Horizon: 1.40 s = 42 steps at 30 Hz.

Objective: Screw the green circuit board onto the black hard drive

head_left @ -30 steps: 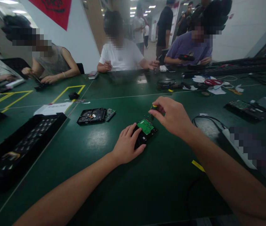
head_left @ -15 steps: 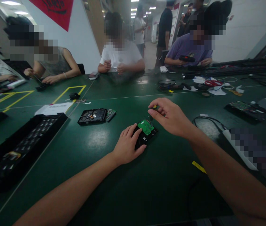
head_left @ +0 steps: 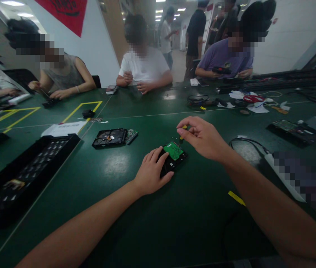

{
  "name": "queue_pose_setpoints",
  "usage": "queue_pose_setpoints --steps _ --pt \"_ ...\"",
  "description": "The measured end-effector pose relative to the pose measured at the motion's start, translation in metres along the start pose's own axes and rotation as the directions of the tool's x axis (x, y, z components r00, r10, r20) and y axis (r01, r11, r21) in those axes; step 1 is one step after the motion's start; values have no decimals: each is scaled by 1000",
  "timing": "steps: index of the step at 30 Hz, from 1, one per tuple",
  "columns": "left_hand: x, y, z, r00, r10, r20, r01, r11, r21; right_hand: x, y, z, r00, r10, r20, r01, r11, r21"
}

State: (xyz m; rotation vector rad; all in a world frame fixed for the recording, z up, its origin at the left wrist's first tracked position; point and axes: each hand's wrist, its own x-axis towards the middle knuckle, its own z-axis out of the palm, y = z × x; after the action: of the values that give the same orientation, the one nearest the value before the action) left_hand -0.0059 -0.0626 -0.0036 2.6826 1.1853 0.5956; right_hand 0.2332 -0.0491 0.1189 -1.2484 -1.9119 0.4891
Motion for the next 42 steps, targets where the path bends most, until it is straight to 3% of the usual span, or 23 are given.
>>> queue_pose_setpoints --steps 7,13,20,26,34,42 --pt "0 0 -1 1000 2 8 -2 1000 3 -1 0 -1 997 82 9 -82 995 51" --pt "0 1 -2 1000 0 11 0 1000 9 0 -1 -2 1000 -9 -3 9 999 -34" --pt "0 1 -2 1000 3 13 -4 1000 13 -3 -1 -2 995 100 28 -102 991 82" --pt "0 0 0 1000 3 5 -3 1000 5 0 -1 -2 1000 -24 -11 24 999 -35" --pt "0 1 -2 1000 -6 27 5 1000 16 -1 3 1 997 82 8 -83 993 80" --pt "0 1 -3 1000 -7 23 7 1000 5 0 1 -1 1000 -22 -3 22 999 -28"
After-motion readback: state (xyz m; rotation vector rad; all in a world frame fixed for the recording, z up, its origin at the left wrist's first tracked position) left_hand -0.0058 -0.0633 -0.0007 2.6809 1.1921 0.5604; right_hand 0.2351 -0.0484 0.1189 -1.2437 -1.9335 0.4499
